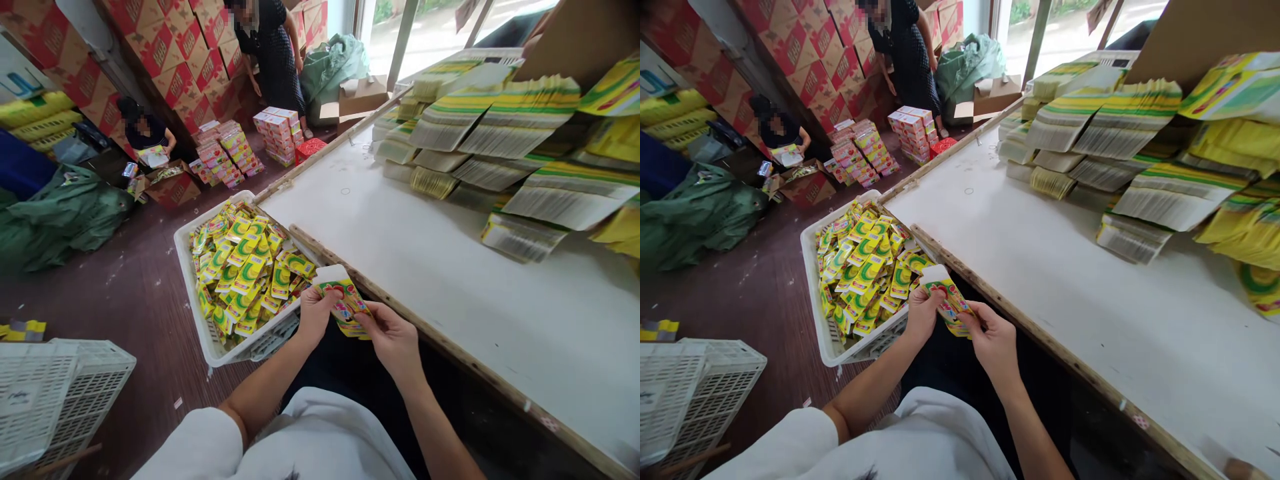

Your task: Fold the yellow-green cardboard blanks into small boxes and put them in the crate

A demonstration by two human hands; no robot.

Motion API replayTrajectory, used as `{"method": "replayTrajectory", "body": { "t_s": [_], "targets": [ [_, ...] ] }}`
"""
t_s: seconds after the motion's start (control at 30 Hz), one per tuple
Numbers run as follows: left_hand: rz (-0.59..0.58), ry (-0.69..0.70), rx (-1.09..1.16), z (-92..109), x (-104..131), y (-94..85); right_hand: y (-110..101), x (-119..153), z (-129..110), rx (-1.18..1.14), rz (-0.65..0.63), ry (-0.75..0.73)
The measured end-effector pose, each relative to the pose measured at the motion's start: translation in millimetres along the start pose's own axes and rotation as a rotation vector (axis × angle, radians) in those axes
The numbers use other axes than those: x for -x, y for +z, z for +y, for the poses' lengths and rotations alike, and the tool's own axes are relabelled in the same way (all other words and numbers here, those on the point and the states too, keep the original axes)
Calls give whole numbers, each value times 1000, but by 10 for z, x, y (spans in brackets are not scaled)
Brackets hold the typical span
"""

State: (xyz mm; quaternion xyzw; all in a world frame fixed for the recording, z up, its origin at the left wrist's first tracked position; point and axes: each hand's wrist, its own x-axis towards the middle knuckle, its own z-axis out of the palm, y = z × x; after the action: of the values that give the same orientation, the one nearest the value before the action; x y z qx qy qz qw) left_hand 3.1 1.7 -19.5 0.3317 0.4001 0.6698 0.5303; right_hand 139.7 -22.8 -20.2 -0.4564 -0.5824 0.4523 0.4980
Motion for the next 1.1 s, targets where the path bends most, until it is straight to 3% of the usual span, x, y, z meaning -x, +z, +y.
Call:
{"method": "replayTrajectory", "body": {
  "t_s": [0.13,0.27,0.37,0.43,0.5,0.6,0.7,0.83,1.0,1.1],
  "targets": [
    [-84,-8,-65,163,4,-97,-232,-64,-84,295,84,-237],
    [-132,324,-354,499,63,-154,-454,-131,-228,811,282,-584],
    [-300,486,-729,682,87,-110,-432,-117,-319,948,181,-767],
    [-480,412,-935,707,69,-66,-344,-78,-364,894,52,-843],
    [-611,242,-1033,670,42,-44,-264,-34,-390,841,-29,-854],
    [-595,85,-1059,575,34,-60,-236,11,-363,739,49,-760],
    [-551,122,-1055,490,84,-77,-253,37,-258,449,185,-492],
    [-562,215,-1026,381,167,-45,-177,57,-123,4,37,-83],
    [-643,407,-965,245,263,-13,-81,-6,-101,-95,37,46],
    [-613,442,-956,202,312,-9,-100,-26,-78,-163,1,95]
  ]
}}
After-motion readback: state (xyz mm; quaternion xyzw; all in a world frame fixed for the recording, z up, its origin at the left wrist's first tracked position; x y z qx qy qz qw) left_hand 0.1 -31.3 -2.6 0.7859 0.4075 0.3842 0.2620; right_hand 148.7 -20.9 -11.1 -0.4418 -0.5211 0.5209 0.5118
